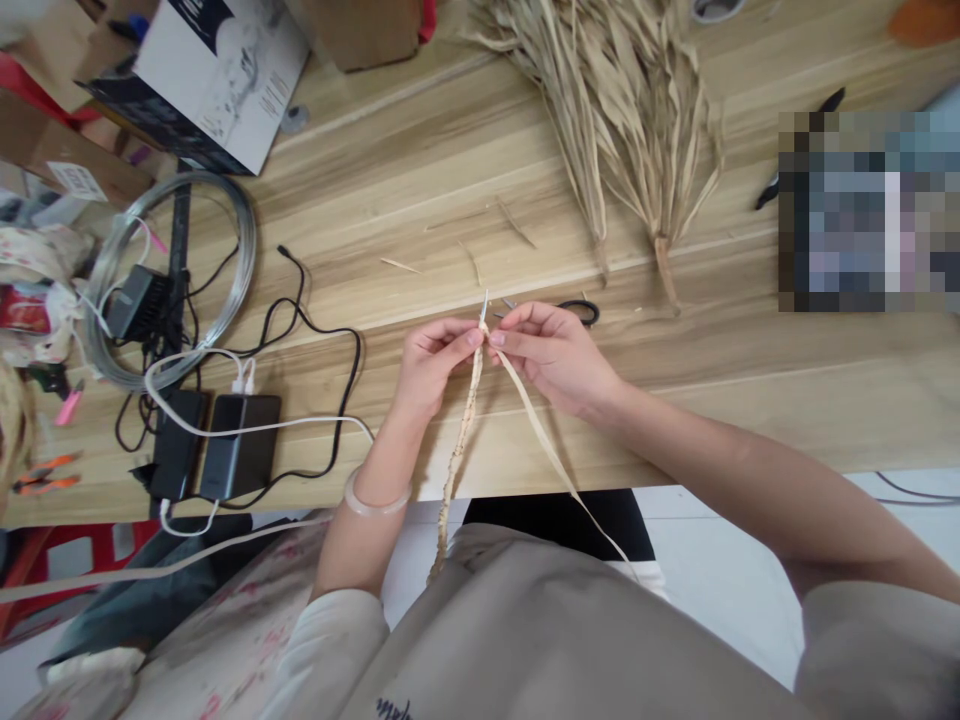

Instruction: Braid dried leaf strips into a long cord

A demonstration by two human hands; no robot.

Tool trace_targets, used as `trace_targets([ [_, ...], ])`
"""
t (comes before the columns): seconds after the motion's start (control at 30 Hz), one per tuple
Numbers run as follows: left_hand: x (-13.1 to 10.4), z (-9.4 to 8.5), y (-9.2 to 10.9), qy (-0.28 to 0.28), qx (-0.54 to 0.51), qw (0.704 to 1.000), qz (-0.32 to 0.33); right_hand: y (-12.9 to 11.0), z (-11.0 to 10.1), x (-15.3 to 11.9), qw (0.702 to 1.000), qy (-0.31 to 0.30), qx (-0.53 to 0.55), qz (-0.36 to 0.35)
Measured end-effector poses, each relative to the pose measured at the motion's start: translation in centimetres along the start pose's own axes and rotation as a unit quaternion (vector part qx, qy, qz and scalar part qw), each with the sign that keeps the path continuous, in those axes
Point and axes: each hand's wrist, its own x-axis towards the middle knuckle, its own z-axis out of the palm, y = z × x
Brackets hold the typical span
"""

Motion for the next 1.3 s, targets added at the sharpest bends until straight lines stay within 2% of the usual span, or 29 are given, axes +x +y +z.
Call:
trace_targets([
  [0.3,0.17,-0.08,-0.18,-0.022,-0.010,0.999,0.029,0.45,-0.15,0.26,0.999,0.012,-0.030,-0.015],
  [0.47,0.35,-0.28,-0.25,-0.027,0.001,0.998,0.057,0.36,-0.17,0.28,0.992,-0.023,-0.127,-0.013],
  [0.63,0.24,-0.32,-0.13,-0.024,0.002,0.998,0.060,-0.07,-0.01,0.25,0.979,-0.043,-0.193,-0.044],
  [0.73,0.13,-0.25,-0.08,-0.015,-0.006,0.999,0.045,-0.18,0.10,0.28,0.978,-0.050,-0.196,-0.053],
  [0.97,0.10,-0.27,0.07,0.005,-0.017,0.999,0.037,-0.24,0.16,0.21,0.983,-0.077,-0.163,-0.027],
  [1.3,0.21,-0.27,0.14,0.012,-0.008,0.999,0.052,-0.01,-0.14,0.27,0.989,-0.040,-0.142,-0.033],
])
